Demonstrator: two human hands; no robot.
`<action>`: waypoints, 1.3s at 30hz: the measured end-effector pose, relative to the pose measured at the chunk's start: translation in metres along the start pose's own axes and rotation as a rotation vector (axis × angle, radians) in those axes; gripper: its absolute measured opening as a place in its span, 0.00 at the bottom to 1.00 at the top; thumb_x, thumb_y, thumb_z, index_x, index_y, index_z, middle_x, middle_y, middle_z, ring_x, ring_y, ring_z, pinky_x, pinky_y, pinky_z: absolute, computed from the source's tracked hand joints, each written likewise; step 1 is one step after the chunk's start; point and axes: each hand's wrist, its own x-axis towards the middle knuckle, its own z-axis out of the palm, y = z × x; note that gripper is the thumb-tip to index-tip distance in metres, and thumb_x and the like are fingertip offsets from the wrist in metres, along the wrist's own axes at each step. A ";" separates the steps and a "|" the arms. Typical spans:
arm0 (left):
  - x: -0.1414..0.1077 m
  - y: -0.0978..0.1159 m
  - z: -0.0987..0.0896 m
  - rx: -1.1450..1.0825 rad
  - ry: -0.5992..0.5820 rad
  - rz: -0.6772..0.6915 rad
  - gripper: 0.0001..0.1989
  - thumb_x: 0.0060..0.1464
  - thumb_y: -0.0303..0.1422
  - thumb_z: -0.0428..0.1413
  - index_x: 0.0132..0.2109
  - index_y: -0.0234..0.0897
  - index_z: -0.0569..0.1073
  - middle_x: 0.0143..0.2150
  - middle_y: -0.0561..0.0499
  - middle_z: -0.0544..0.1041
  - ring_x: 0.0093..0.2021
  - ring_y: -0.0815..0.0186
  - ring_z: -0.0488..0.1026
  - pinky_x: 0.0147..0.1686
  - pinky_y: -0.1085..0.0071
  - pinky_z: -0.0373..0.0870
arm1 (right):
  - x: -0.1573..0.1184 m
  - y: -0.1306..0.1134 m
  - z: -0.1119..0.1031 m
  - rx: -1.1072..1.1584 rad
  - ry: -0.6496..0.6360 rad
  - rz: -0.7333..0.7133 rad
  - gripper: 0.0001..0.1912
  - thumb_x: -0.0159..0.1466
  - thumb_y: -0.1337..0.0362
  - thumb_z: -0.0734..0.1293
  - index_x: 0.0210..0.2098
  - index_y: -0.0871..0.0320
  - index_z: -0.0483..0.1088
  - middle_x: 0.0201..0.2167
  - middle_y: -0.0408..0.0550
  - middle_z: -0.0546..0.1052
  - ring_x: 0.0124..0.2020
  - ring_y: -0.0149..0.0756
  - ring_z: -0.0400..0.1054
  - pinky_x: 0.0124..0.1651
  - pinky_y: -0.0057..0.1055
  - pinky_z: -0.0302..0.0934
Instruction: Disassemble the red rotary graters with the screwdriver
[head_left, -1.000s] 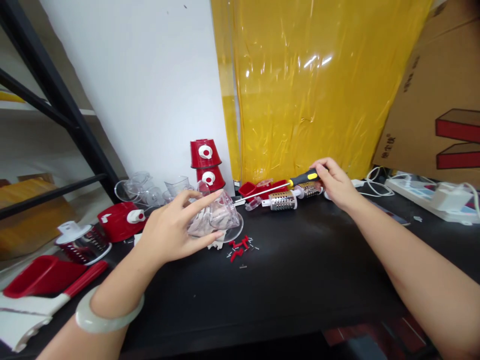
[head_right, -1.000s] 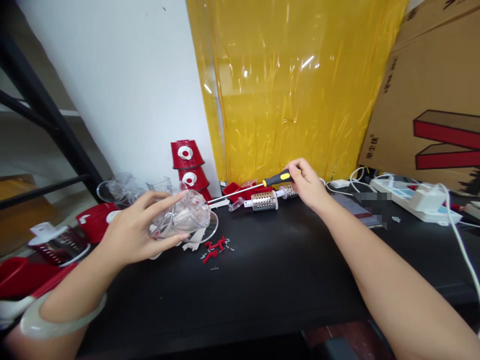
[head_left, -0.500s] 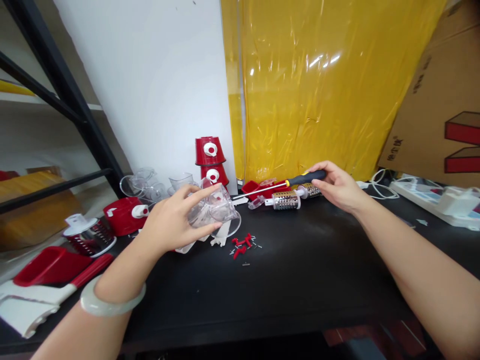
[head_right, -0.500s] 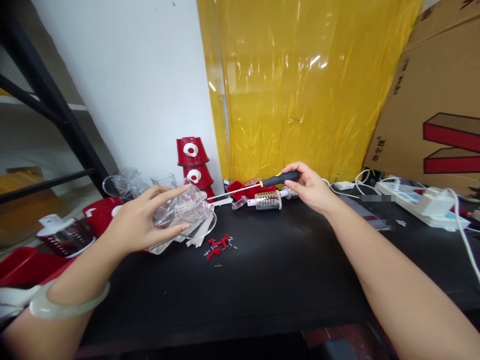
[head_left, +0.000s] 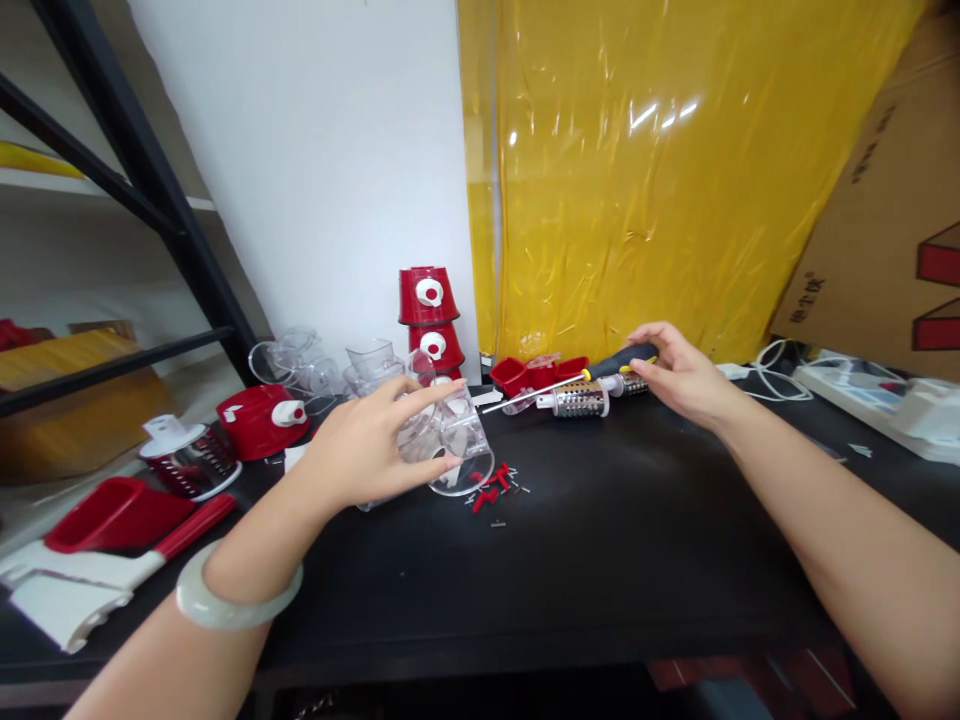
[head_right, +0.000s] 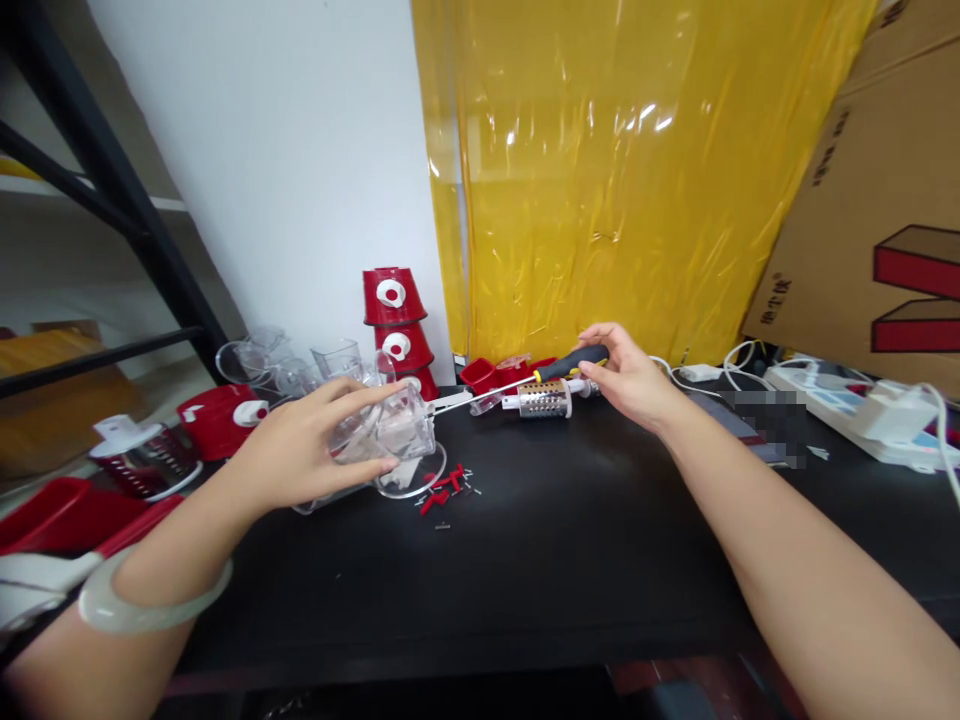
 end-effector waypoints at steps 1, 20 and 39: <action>0.000 0.001 0.000 -0.012 -0.007 -0.006 0.38 0.51 0.58 0.54 0.67 0.59 0.59 0.49 0.48 0.71 0.33 0.64 0.72 0.34 0.67 0.69 | 0.000 -0.001 0.002 0.075 0.003 0.009 0.23 0.50 0.53 0.76 0.41 0.48 0.66 0.39 0.42 0.72 0.36 0.33 0.68 0.37 0.30 0.64; -0.002 0.004 -0.001 -0.129 -0.002 -0.020 0.38 0.51 0.58 0.54 0.67 0.57 0.59 0.47 0.49 0.70 0.40 0.61 0.73 0.41 0.65 0.70 | 0.002 0.005 0.004 0.279 0.015 0.141 0.18 0.49 0.58 0.75 0.37 0.49 0.68 0.38 0.43 0.76 0.39 0.37 0.71 0.36 0.32 0.65; -0.006 0.012 0.005 -0.136 -0.069 0.004 0.36 0.52 0.58 0.54 0.66 0.60 0.58 0.44 0.50 0.70 0.38 0.62 0.72 0.36 0.67 0.68 | 0.002 0.004 0.000 0.242 0.039 0.232 0.12 0.56 0.54 0.70 0.37 0.51 0.70 0.30 0.46 0.77 0.33 0.39 0.72 0.35 0.36 0.66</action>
